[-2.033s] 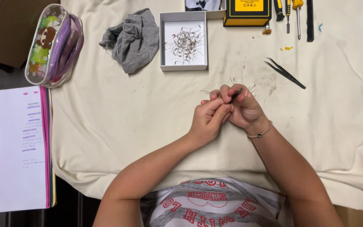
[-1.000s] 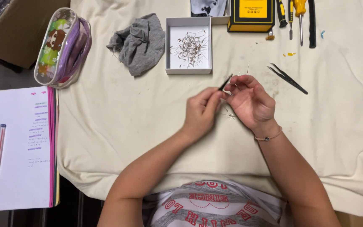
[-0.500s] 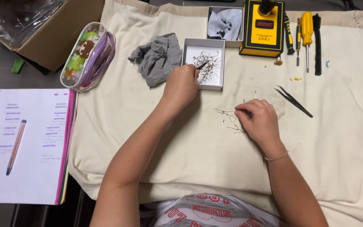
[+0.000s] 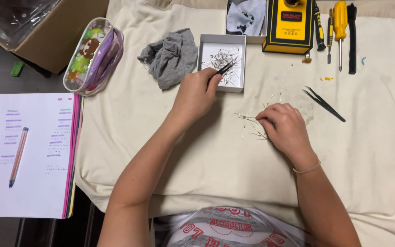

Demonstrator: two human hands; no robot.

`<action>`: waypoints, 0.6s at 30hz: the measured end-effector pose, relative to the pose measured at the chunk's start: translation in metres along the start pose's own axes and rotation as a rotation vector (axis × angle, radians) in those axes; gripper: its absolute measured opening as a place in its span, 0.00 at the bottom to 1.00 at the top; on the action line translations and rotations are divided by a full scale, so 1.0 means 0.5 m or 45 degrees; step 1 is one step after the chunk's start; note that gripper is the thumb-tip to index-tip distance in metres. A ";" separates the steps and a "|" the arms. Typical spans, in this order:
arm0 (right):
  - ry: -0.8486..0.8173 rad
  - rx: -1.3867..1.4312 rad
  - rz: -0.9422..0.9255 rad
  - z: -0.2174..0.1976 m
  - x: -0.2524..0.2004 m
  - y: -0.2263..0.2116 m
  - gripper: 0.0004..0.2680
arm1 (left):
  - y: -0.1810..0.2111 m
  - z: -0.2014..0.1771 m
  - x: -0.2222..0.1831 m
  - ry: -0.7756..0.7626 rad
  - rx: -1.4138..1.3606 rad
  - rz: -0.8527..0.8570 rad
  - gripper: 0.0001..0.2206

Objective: Bending small electronic or mechanical pins using tweezers at a repair station.

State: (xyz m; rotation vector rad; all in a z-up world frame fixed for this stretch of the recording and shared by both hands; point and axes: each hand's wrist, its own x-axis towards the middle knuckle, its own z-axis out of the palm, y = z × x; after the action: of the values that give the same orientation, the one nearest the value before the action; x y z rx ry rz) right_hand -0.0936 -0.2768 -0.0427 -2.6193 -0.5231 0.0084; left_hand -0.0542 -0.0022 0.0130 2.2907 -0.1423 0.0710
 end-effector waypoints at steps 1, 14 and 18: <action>-0.007 0.004 0.014 0.004 -0.001 0.003 0.04 | 0.007 0.016 -0.016 -0.016 -0.003 -0.004 0.14; 0.255 0.206 -0.075 -0.001 0.001 0.002 0.02 | 0.028 0.136 -0.113 0.029 -0.614 0.147 0.10; 0.432 0.463 -0.060 -0.008 0.004 0.005 0.03 | 0.032 0.144 -0.117 -0.021 -0.641 0.105 0.10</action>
State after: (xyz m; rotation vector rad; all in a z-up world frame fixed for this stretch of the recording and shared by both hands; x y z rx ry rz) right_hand -0.0906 -0.2798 -0.0402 -2.1917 -0.4168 -0.3206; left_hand -0.1136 -0.0619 -0.0283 1.7834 -0.2345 0.0517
